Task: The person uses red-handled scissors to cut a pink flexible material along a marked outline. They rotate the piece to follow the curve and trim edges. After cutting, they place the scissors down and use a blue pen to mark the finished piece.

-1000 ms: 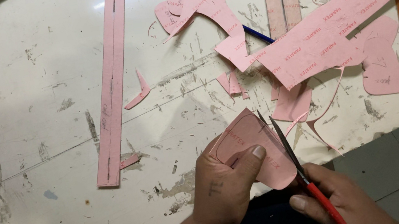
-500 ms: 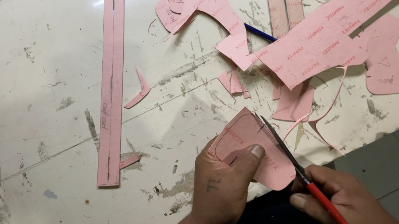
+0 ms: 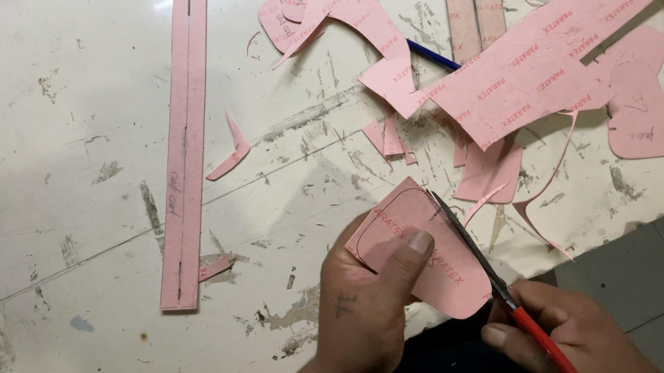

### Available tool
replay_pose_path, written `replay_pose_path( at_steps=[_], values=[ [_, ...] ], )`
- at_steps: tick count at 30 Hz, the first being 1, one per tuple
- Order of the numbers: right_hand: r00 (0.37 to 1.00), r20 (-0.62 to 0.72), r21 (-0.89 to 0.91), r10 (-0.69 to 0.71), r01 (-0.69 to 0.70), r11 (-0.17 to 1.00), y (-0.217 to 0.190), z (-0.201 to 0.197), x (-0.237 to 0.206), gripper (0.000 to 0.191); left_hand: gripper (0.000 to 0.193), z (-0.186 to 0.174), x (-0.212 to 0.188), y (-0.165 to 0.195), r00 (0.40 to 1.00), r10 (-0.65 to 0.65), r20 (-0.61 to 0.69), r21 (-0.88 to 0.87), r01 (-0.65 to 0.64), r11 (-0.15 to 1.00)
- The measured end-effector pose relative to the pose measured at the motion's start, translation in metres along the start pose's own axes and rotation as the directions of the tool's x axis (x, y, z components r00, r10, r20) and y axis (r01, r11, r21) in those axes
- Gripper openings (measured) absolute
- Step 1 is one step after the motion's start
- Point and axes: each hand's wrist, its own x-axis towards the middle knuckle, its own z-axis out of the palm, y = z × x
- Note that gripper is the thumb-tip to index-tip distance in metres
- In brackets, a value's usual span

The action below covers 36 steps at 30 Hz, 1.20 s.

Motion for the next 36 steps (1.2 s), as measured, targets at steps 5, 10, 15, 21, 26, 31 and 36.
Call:
replay_pose_path(
  at_steps=[5,10,15,21,26,31,36],
  values=[
    [0.998,0.040,-0.055,0.042,-0.040,0.998,0.007,0.000,0.003,0.034,0.029,0.001,-0.003,-0.004,0.998,0.059,0.020,0.047,-0.060,0.997],
    [0.968,0.101,0.295,-0.230,0.191,0.936,0.028,-0.003,0.008,0.058,0.029,0.007,-0.013,-0.009,0.997,0.014,0.082,-0.068,-0.009,0.998],
    [0.985,0.067,0.195,-0.157,0.142,0.971,0.039,-0.001,0.013,0.056,0.029,0.006,-0.012,-0.008,0.998,-0.007,0.056,-0.075,0.011,0.997],
    [0.988,0.027,0.227,-0.153,0.143,0.963,0.030,0.002,0.008,0.053,0.028,0.004,-0.008,-0.009,0.999,-0.025,0.033,-0.026,0.026,0.999],
    [0.993,-0.014,0.208,-0.116,0.116,0.971,0.021,0.003,0.006,0.053,0.028,0.004,-0.006,-0.011,0.999,-0.035,0.014,0.000,0.035,0.999],
    [0.982,-0.025,0.161,-0.186,0.188,0.969,0.027,0.001,0.008,0.050,0.028,0.004,-0.006,-0.012,0.998,-0.054,-0.009,-0.001,0.054,0.999],
    [0.987,0.008,0.130,-0.160,0.158,0.979,0.030,0.001,0.009,0.044,0.027,0.006,-0.005,-0.009,1.000,-0.004,0.010,-0.070,0.005,0.998]
  ],
)
